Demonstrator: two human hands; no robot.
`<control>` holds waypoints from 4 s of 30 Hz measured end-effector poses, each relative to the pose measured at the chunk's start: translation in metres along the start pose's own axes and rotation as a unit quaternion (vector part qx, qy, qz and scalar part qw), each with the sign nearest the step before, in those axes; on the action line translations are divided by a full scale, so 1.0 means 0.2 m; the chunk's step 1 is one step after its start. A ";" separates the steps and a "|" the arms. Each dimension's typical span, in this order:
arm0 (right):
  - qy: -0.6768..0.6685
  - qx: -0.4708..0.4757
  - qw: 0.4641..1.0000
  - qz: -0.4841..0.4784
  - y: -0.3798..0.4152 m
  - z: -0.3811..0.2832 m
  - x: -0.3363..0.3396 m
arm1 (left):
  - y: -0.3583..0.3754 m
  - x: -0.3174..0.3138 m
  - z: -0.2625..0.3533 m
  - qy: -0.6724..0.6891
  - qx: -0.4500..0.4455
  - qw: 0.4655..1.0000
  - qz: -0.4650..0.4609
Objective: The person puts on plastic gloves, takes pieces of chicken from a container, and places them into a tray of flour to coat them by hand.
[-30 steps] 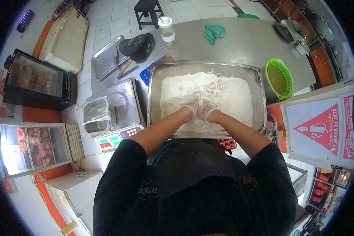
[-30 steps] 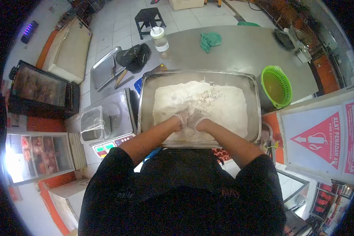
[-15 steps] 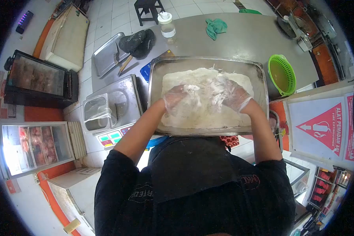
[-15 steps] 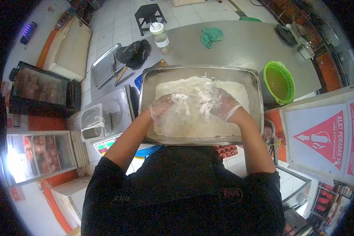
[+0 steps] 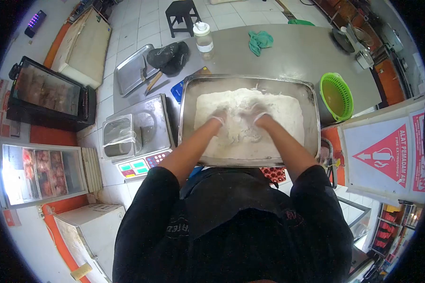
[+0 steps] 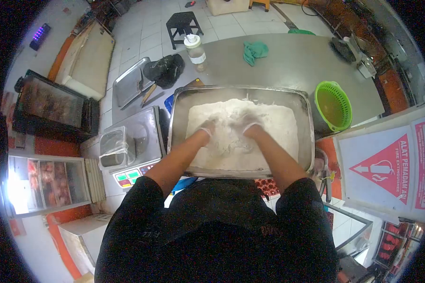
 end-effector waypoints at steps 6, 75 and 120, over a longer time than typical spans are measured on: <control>0.027 0.068 0.995 -0.073 0.14 -0.19 -0.04 | 0.54 0.60 0.43 0.423 0.171 0.888 -0.050; -0.171 -0.025 0.985 0.008 0.38 0.43 0.81 | 1.50 1.23 0.39 0.070 -0.142 0.955 0.249; 0.308 0.112 0.944 -0.034 0.15 0.33 0.52 | 1.51 1.32 0.43 0.025 -0.068 0.983 0.169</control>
Point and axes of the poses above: each hand's wrist, its own y-axis away from the middle knuckle, its own x-axis out of the back of the hand, z = x × y, the point moved 4 cm from there along -y, towards the middle knuckle, and after that the axes turned 12 degrees about z, right-handed, at the moved point
